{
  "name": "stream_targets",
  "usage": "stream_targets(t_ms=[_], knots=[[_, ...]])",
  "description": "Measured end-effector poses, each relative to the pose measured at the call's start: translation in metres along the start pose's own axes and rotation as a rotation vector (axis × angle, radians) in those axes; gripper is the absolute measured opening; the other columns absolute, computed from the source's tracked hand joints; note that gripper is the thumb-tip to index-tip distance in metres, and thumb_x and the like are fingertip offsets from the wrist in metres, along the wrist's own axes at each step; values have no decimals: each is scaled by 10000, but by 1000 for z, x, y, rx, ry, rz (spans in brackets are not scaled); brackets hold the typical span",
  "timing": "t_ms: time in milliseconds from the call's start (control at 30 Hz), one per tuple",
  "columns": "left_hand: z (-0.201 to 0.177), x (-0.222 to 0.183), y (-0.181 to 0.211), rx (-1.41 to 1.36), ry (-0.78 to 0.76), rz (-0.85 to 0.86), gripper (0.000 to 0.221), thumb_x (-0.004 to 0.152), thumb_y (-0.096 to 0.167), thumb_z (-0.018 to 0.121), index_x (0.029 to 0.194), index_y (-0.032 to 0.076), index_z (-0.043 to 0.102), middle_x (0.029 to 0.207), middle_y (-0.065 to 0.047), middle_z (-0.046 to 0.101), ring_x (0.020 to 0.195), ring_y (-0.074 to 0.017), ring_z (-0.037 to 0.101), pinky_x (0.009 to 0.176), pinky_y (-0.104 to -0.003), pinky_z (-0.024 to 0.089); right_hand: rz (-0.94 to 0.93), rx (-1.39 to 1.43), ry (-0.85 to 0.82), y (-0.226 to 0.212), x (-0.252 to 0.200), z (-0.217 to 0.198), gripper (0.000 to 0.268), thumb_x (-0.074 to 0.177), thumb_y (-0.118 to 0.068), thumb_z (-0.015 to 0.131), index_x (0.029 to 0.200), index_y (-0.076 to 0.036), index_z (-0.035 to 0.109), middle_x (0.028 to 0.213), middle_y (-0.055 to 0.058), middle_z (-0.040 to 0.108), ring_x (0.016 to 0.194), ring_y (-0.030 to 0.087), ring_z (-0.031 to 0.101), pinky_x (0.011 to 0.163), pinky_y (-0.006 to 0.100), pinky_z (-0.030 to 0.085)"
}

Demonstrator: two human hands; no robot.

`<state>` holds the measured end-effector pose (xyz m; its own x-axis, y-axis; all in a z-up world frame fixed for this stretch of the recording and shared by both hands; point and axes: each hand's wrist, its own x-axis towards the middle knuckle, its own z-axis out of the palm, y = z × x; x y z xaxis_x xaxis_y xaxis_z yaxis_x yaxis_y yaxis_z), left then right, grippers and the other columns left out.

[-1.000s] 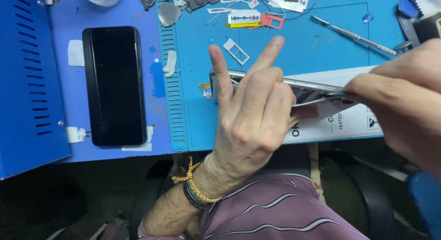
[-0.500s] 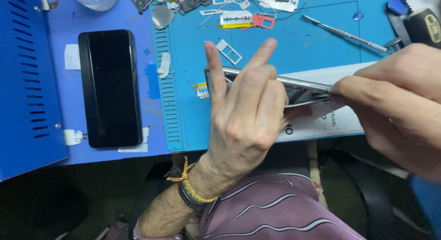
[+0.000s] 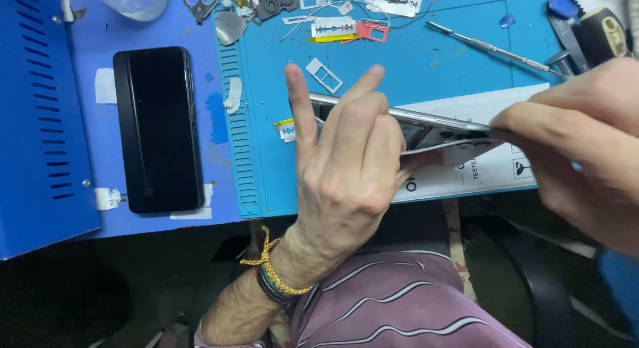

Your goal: Prying open the back cover of a smartphone using a thin metal tool and fingers.

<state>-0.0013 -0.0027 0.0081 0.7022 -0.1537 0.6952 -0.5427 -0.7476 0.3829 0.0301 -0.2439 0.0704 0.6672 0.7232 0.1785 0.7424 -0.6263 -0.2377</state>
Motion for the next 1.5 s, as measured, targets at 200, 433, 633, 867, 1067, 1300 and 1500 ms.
stream_targets(t_ms=[200,433,633,867,1067,1300,1500], knots=[[-2,0,0,22,-22,9,332,1129,-20,405,817,58,491,1004,-168,607,1193,-424,833,1238,-791,221,199,242,18,91,-66,78,301,1083,1,550,1357,74,652,1280,247,652,1143,374,643,1016,472,497],[-3,-2,-8,-5,-104,42,417,1110,390,571,941,10,601,1028,-162,538,1305,-482,714,1138,-945,92,447,533,324,-4,-42,44,37,1142,103,609,1107,105,620,1301,308,695,1242,373,734,1196,436,575],[-7,5,-12,22,-141,78,441,1058,410,721,1061,-23,639,1004,-160,552,1261,-439,689,1148,-934,181,187,442,339,-15,-27,72,106,959,93,750,1064,86,760,1159,269,782,973,307,796,840,331,598],[-11,7,-6,75,-172,70,433,1050,425,740,1151,6,698,1154,-124,652,1150,-353,602,1165,-859,279,181,403,381,-16,-26,79,111,973,38,820,1077,30,783,985,174,781,786,226,740,693,290,510],[-11,11,13,236,-146,154,219,1146,87,653,1345,113,741,1184,-142,656,1113,-281,649,1167,-800,399,130,408,433,-23,-16,74,88,977,99,797,1060,109,767,1006,191,798,847,260,775,788,313,582],[6,-5,7,51,-133,99,365,1157,277,499,1325,36,715,1258,-120,655,1162,-299,608,1155,-533,529,189,435,434,-24,-17,76,121,969,46,815,1064,98,762,995,190,793,837,246,764,778,303,572],[6,2,18,-45,-122,61,290,1160,85,443,1230,-43,694,1245,-179,646,1165,-351,612,1177,-574,539,209,418,429,-24,-18,76,111,962,25,824,1034,93,773,964,182,797,824,253,773,742,302,555]])
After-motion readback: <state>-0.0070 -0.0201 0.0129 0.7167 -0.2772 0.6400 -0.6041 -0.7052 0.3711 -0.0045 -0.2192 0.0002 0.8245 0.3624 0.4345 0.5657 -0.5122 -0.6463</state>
